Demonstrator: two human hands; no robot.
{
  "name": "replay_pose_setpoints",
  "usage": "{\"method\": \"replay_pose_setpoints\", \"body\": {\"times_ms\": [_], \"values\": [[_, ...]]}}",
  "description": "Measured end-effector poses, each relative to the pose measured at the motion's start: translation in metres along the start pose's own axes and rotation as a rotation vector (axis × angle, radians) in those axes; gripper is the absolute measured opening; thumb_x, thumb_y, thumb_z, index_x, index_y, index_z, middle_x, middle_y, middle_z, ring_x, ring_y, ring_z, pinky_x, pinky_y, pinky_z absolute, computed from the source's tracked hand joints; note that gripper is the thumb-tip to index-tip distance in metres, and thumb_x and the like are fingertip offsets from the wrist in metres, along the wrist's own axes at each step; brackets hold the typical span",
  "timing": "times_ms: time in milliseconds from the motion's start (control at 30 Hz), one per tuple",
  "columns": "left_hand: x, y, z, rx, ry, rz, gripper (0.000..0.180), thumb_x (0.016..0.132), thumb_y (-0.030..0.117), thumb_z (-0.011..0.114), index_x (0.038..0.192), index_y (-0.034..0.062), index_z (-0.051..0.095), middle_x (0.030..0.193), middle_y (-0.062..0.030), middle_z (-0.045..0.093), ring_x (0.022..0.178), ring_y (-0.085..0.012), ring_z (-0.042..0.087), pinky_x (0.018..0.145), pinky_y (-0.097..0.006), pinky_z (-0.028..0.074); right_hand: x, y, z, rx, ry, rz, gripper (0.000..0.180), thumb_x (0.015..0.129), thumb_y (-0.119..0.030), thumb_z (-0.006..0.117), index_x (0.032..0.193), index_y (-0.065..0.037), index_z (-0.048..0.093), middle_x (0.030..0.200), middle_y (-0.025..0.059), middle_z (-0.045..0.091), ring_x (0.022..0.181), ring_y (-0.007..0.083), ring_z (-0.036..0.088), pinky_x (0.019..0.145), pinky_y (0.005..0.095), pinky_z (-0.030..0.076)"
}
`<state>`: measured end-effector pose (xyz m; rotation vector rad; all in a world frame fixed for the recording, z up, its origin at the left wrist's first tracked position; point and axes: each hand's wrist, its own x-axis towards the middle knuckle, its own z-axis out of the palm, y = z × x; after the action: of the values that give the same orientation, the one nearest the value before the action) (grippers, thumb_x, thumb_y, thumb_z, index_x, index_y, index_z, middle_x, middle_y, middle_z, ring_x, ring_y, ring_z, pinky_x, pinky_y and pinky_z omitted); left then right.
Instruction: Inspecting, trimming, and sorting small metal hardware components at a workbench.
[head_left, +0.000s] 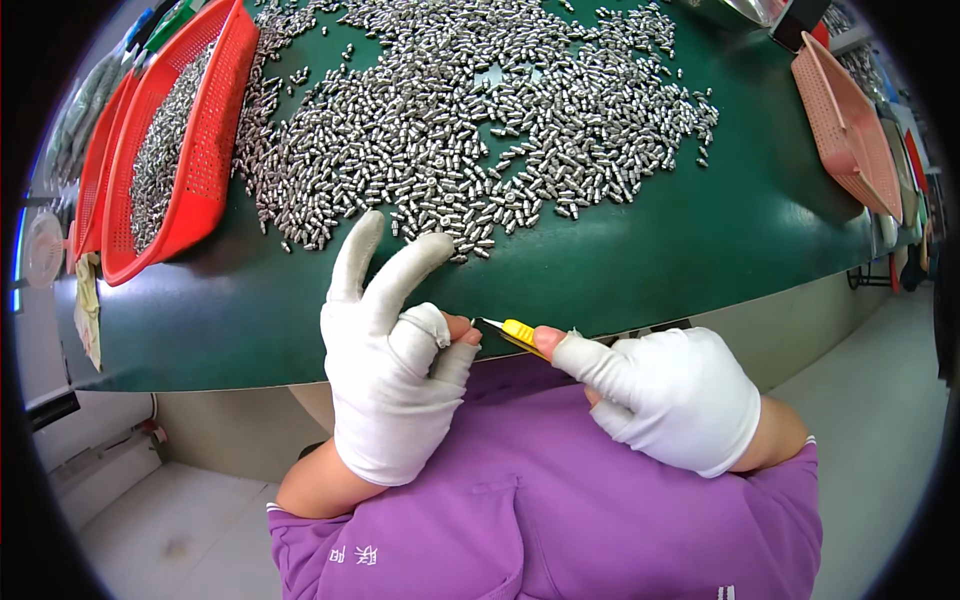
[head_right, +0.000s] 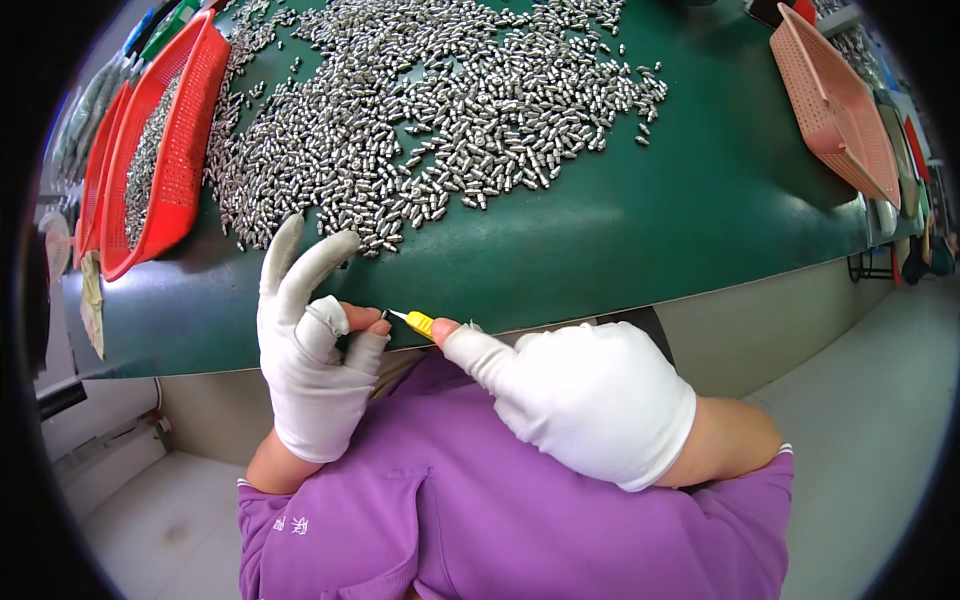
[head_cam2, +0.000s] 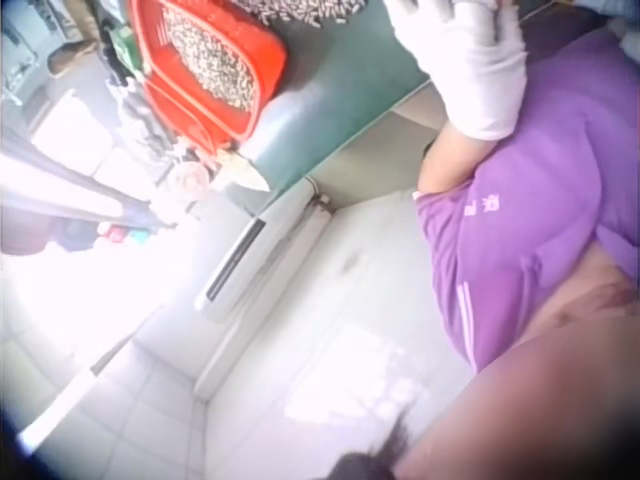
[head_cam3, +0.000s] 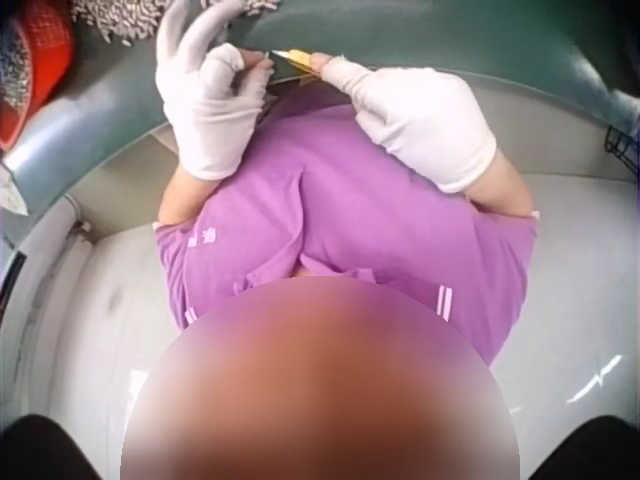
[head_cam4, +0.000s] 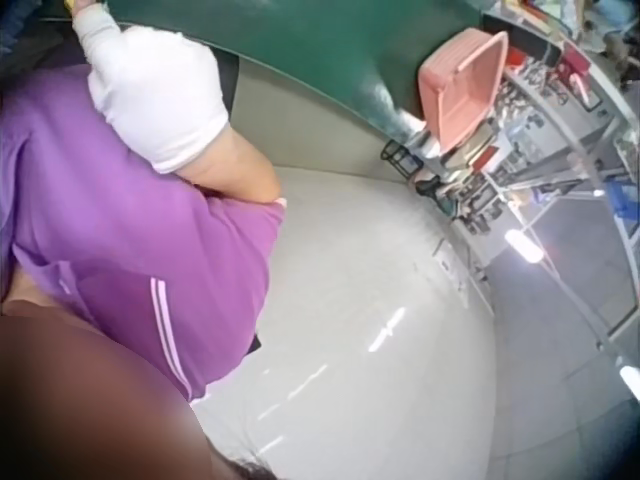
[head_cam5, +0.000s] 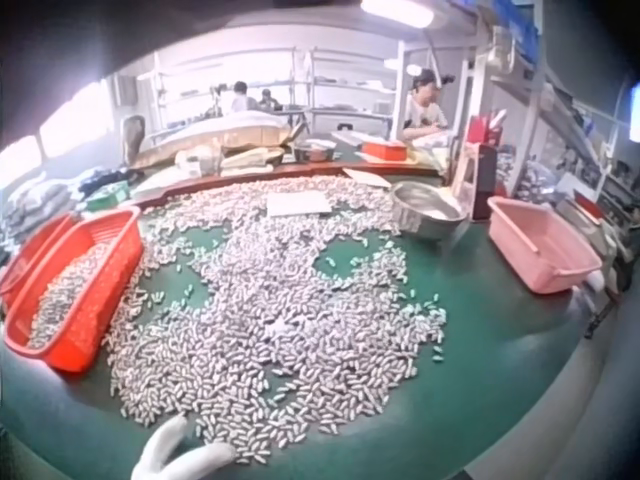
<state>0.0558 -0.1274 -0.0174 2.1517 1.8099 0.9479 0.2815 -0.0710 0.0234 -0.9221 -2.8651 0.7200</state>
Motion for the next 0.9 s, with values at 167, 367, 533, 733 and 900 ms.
{"method": "replay_pose_setpoints", "body": {"times_ms": [167, 367, 533, 733, 900], "values": [[-0.004, -0.002, 0.001, -0.016, 0.045, -0.023, 0.027, 0.063, -0.009, 0.073, 0.073, 0.0049, 0.052, 0.127, -0.0155, 0.057, 0.133, -0.0433, 0.040, 0.092, -0.041, 0.049, -0.001, 0.002, 0.001, -0.025, -0.018, 0.010, 0.048, 0.079, -0.016, 0.065, 0.127, -0.014, 0.062, 0.066, 0.0057, 0.062, 0.051, 0.0195, 0.060, 0.049, 0.0317, 0.050], [-0.015, -0.023, -0.006, -0.467, 0.419, -0.190, 0.017, 0.091, 0.013, 0.065, 0.096, 0.0025, 0.053, 0.125, -0.0146, 0.054, 0.131, -0.0327, 0.044, 0.110, -0.044, 0.029, 0.004, 0.023, 0.018, 0.514, 0.487, 0.256, 0.030, 0.067, -0.010, 0.082, 0.086, -0.008, 0.060, 0.074, 0.0101, 0.063, 0.059, 0.0303, 0.061, 0.056, 0.0359, 0.049], [-0.004, -0.041, -0.011, -0.323, 0.620, -0.177, 0.018, 0.094, 0.014, 0.062, 0.102, 0.0014, 0.052, 0.127, -0.0178, 0.053, 0.121, -0.0258, 0.051, 0.096, -0.033, 0.041, 0.029, 0.020, 0.024, 0.044, 0.473, -0.115, 0.019, 0.067, -0.018, 0.075, 0.076, -0.013, 0.059, 0.076, 0.0043, 0.054, 0.066, 0.0237, 0.056, 0.056, 0.0365, 0.046], [-0.009, -0.049, -0.008, -0.446, 0.591, -0.256, 0.010, 0.094, 0.005, 0.057, 0.102, 0.0002, 0.054, 0.129, -0.0168, 0.055, 0.124, -0.0250, 0.050, 0.109, -0.038, 0.034, 0.040, 0.007, 0.019, -0.211, 0.239, -0.148, 0.049, 0.070, -0.023, 0.071, 0.118, -0.017, 0.067, 0.073, 0.0018, 0.049, 0.068, 0.0197, 0.053, 0.057, 0.0318, 0.043], [-0.013, -0.053, -0.008, -0.464, 0.544, -0.281, 0.023, 0.094, 0.007, 0.059, 0.115, -0.0011, 0.054, 0.128, -0.0133, 0.056, 0.120, -0.0197, 0.052, 0.107, -0.033, 0.035, 0.042, 0.004, 0.017, -0.225, 0.246, -0.128, 0.049, 0.070, -0.030, 0.072, 0.117, -0.016, 0.067, 0.073, 0.0012, 0.048, 0.068, 0.0193, 0.053, 0.055, 0.0332, 0.042]]}}
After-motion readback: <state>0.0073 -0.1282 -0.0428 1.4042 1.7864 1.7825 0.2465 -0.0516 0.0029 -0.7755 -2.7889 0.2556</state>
